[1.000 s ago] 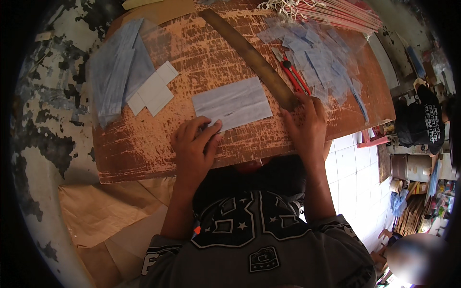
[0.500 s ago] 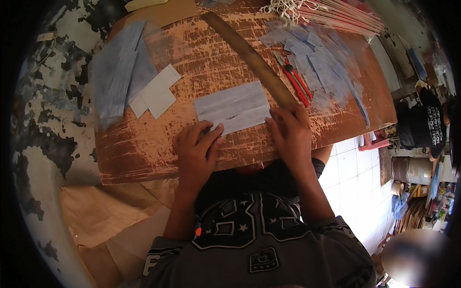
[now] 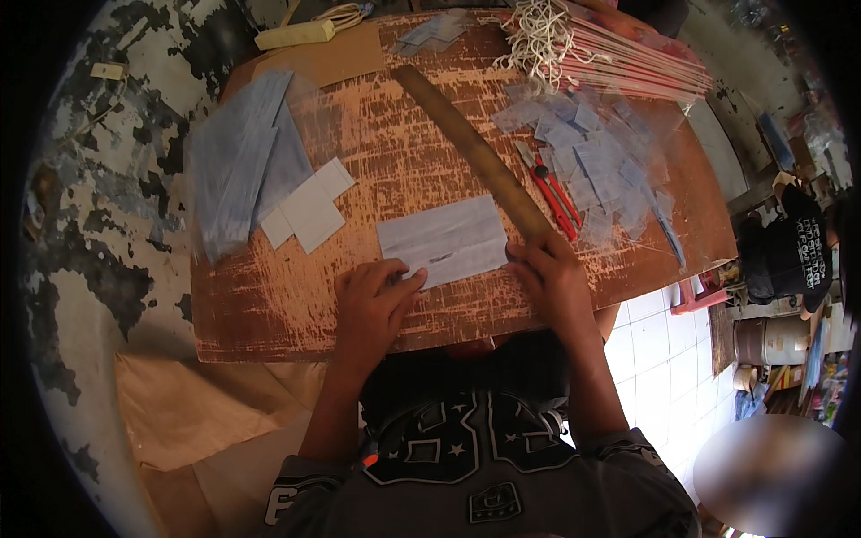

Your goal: The person uses a metal ruler and a red utility knife to cut rectangular pieces of light blue material on a wooden workbench. They repeatedly measure, align the ruler, and slice the material into smaller strips, stacking the cut pieces on the table.

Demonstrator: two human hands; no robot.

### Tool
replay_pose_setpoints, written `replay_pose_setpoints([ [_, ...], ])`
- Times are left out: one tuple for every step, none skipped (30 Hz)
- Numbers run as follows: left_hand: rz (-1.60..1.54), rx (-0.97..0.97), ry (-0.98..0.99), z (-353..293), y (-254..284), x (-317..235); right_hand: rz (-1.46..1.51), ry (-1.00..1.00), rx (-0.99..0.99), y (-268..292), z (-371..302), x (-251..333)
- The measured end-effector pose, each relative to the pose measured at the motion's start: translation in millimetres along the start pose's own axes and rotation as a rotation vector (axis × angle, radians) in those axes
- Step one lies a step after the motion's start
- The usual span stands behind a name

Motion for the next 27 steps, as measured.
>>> replay_pose_setpoints([
  [-0.001,0.003,-0.003,0.5,0.2,0.5,-0.003,0.005,0.012,0.5,1.2,-1.0],
  [-0.001,0.006,-0.006,1.2,0.5,1.1,-0.007,0.035,0.015,2.1,3.5,-0.1],
  [-0.007,-0.002,-0.014,1.3,0.8,1.3,-0.003,0.056,0.010,3.4,4.3,0.3],
  [-0.013,-0.010,-0.023,1.4,1.0,1.7,0.001,0.078,0.005,4.1,4.5,0.6],
  [-0.019,-0.017,-0.031,1.6,1.5,2.0,0.005,0.099,0.001,4.3,4.6,1.1],
  [-0.025,-0.016,-0.028,1.6,0.9,2.1,0.001,0.099,-0.005,4.6,3.5,0.5],
  [-0.032,-0.015,-0.025,1.7,0.5,2.0,-0.003,0.099,-0.010,4.2,2.3,0.1],
  [-0.040,-0.014,-0.022,2.3,-0.1,2.1,-0.007,0.099,-0.016,4.2,2.1,-0.2],
  [-0.043,-0.024,-0.026,2.0,-0.2,2.0,-0.001,0.099,-0.020,4.4,2.0,-0.1],
  [-0.047,-0.033,-0.031,1.9,-0.6,2.0,0.005,0.099,-0.024,4.9,1.7,0.2],
  [-0.051,-0.041,-0.037,1.8,-0.6,1.7,0.010,0.098,-0.029,5.1,1.2,0.2],
  [-0.038,-0.041,-0.032,2.6,-1.6,1.7,0.012,0.109,-0.039,4.2,1.0,-1.1],
  [-0.025,-0.041,-0.027,2.3,-2.4,1.4,0.012,0.119,-0.050,2.0,0.3,-2.9],
  [-0.013,-0.041,-0.023,2.1,-3.4,1.2,0.013,0.129,-0.062,1.4,0.2,-3.9],
  [-0.013,-0.050,-0.029,0.6,-3.7,2.1,0.008,0.130,-0.063,1.2,0.4,-2.5],
  [-0.014,-0.058,-0.035,-1.1,-4.8,3.7,0.003,0.132,-0.064,1.5,0.8,-0.9],
  [-0.014,-0.067,-0.040,-1.6,-6.0,3.9,-0.001,0.133,-0.065,2.6,0.8,-1.1],
  [-0.013,-0.070,-0.044,-2.0,-5.3,3.3,-0.002,0.134,-0.062,1.8,1.9,-2.4],
  [-0.012,-0.074,-0.048,-2.1,-4.3,2.7,-0.008,0.127,-0.059,1.6,1.8,-3.3],
  [-0.010,-0.078,-0.051,-1.1,-3.2,2.5,-0.014,0.120,-0.055,1.4,0.6,-3.9],
  [-0.023,-0.091,-0.061,-0.9,-1.9,1.8,-0.015,0.115,-0.046,-0.1,0.2,-4.1],
  [-0.036,-0.104,-0.070,-0.2,-1.0,0.6,-0.017,0.128,-0.059,0.4,1.1,-3.6],
  [-0.048,-0.117,-0.079,0.6,0.2,0.1,-0.018,0.142,-0.071,1.4,2.5,-3.4],
  [-0.048,-0.110,-0.079,0.0,-0.4,0.4,-0.021,0.151,-0.081,2.5,1.4,-3.1],
  [-0.047,-0.102,-0.078,0.0,-0.9,1.2,-0.016,0.149,-0.076,2.3,1.1,-2.7],
  [-0.046,-0.096,-0.078,0.2,-1.5,1.9,-0.011,0.148,-0.070,1.9,1.3,-2.1],
  [-0.053,-0.093,-0.072,-0.6,-1.6,1.8,-0.002,0.144,-0.063,1.0,0.4,-1.9],
])
Point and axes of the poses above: each hand's wrist, its own z-axis towards the middle knuckle, its own y-axis out of the back of the hand, x = y × z, the point moved 6 cm from there along z, towards the middle knuckle, and after that the axes turned 5 degrees about -y, right-handed, at the moved point
